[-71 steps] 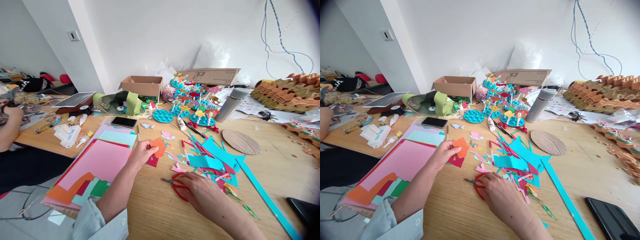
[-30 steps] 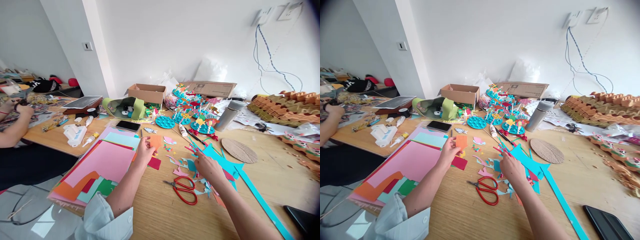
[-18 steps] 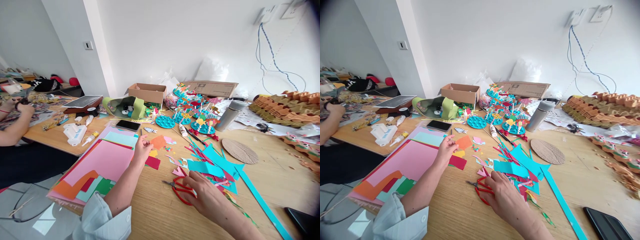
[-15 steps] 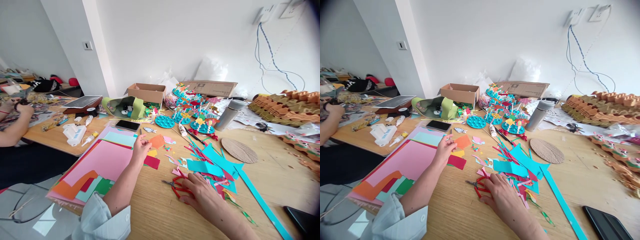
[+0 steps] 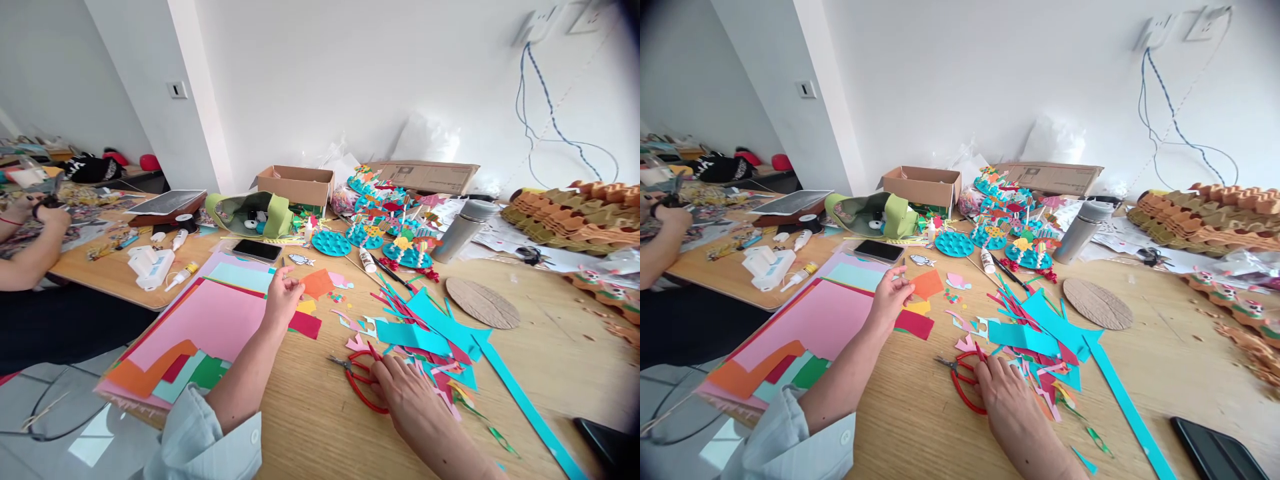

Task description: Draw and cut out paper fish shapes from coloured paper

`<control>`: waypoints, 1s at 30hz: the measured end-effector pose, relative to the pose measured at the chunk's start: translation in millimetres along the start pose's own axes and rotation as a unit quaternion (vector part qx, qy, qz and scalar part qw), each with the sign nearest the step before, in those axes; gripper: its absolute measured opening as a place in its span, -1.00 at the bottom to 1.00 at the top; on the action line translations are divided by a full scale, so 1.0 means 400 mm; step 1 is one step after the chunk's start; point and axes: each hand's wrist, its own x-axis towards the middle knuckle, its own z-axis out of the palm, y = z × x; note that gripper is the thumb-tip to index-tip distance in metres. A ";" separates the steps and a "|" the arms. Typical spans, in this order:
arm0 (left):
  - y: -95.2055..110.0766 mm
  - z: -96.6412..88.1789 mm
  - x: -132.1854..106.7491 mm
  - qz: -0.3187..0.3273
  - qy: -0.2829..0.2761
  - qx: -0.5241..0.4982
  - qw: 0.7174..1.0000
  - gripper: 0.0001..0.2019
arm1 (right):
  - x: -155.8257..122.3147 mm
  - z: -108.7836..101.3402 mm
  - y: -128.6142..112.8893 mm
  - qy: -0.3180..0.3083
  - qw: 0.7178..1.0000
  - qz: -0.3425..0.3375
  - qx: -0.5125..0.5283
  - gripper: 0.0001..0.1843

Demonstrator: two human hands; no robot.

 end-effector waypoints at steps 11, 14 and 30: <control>-0.012 0.009 -0.014 0.052 -0.079 0.103 0.990 -0.61 | 0.032 -0.044 0.034 0.048 0.989 0.112 -0.078 -0.79; -0.013 0.015 -0.033 0.027 -0.184 0.173 0.967 -0.71 | 0.059 -0.038 0.049 0.013 0.982 0.137 -0.134 -0.83; 0.014 0.040 -0.145 0.033 -0.278 0.375 0.884 -0.75 | 0.041 -0.097 0.051 0.112 0.767 0.181 0.606 -0.77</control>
